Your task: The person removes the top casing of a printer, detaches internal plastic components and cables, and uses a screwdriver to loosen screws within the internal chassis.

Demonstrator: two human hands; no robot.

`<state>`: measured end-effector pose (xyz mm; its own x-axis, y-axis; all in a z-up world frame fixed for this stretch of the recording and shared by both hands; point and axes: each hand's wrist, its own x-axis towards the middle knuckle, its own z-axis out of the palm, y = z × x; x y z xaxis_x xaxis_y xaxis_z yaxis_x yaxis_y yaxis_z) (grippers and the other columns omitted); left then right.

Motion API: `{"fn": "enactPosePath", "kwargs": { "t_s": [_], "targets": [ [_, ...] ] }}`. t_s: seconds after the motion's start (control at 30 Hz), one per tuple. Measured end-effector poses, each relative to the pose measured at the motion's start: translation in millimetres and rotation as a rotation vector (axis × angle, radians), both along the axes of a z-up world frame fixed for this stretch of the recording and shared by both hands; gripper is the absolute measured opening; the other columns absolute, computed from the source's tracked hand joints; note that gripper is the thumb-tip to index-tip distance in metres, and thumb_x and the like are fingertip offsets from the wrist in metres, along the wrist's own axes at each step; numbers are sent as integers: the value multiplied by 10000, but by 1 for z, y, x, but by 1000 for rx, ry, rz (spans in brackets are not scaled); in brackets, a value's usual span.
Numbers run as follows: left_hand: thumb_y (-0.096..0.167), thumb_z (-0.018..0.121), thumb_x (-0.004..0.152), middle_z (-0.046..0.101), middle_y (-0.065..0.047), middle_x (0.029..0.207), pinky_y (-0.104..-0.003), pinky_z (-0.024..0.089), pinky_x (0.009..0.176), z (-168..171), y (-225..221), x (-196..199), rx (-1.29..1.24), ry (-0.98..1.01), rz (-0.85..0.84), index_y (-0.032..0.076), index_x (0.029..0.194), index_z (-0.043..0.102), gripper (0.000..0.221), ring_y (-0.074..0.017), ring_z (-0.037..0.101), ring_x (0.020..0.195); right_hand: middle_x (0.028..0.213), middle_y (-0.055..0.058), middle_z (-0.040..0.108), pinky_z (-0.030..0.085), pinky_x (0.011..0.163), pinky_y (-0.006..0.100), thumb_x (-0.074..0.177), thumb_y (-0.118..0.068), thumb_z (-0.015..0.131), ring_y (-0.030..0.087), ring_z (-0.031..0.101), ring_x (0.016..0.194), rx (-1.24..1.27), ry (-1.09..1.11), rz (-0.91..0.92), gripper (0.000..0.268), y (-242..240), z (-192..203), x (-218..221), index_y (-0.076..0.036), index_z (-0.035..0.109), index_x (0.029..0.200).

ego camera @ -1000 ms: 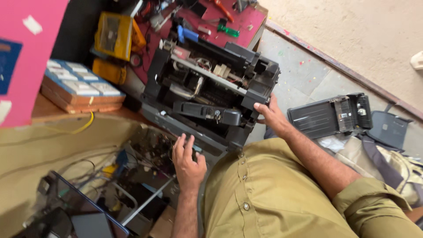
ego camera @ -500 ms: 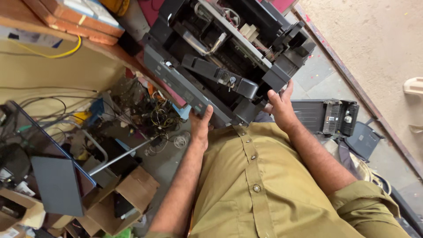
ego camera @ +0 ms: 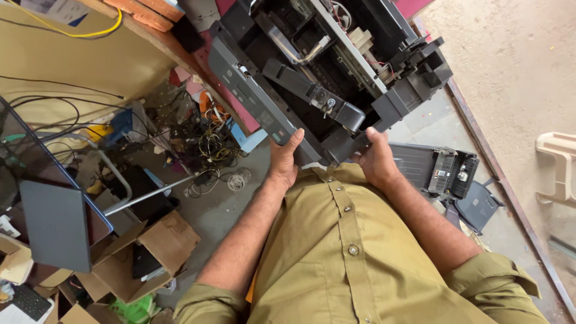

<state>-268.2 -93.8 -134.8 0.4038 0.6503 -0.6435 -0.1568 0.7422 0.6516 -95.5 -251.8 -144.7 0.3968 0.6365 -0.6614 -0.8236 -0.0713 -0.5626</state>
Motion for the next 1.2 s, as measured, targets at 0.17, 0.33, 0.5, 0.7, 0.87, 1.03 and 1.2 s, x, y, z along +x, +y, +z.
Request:
{"fn": "enactPosePath", "kwargs": {
  "t_s": [0.17, 0.33, 0.5, 0.7, 0.87, 1.03, 1.2],
  "targets": [
    [293, 900, 742, 536, -48, 1265, -470, 502, 1040, 0, 0, -1, -16, -54, -11, 147, 1413, 445, 823, -240, 530, 1220, 1463, 108, 408, 516, 973, 650, 902, -460, 631, 320, 503, 1309, -23, -113, 60, 744, 9, 10, -2, -209, 239, 1482],
    [315, 897, 726, 533, -42, 1261, -469, 488, 1053, -5, -1, 0, -3, -25, -7, 158, 1426, 426, 858, -231, 523, 1221, 1447, 131, 429, 538, 951, 652, 890, -452, 622, 338, 527, 1284, -51, -109, 48, 751, 7, 8, 0, -185, 257, 1490],
    [336, 890, 726, 558, -51, 1284, -443, 447, 1087, -4, -1, 2, 68, 20, -4, 122, 1428, 454, 854, -225, 524, 1231, 1462, 111, 412, 534, 942, 636, 880, -480, 614, 326, 517, 1286, -46, -130, 91, 798, -1, -3, 6, -225, 218, 1523],
    [347, 873, 728, 552, -52, 1276, -423, 411, 1101, -4, 0, 2, 128, 79, 20, 99, 1408, 478, 825, -226, 518, 1233, 1501, 121, 408, 546, 953, 621, 909, -505, 643, 328, 508, 1325, 22, -119, 63, 805, -10, -4, 5, -190, 243, 1533],
    [375, 850, 727, 540, -37, 1286, -409, 397, 1106, 4, 1, 3, 146, 148, -19, 107, 1401, 482, 814, -204, 497, 1255, 1487, 129, 385, 578, 883, 611, 939, -495, 590, 339, 529, 1267, 26, -185, 80, 771, -8, -4, 2, -209, 194, 1536],
    [370, 846, 724, 539, -24, 1277, -398, 398, 1097, 10, 2, 5, 173, 159, -11, 124, 1389, 475, 799, -189, 498, 1238, 1516, 164, 384, 601, 841, 592, 979, -546, 489, 369, 596, 1194, -88, -238, 191, 778, -5, -1, 7, -194, 131, 1573],
    [377, 851, 736, 553, -49, 1238, -421, 433, 1073, 13, 2, 7, 187, 185, -2, 83, 1344, 514, 755, -213, 526, 1195, 1553, 120, 299, 592, 924, 565, 942, -462, 583, 323, 558, 1281, 38, -169, 263, 926, -9, 13, 3, -244, -67, 1564]
  ]
}}
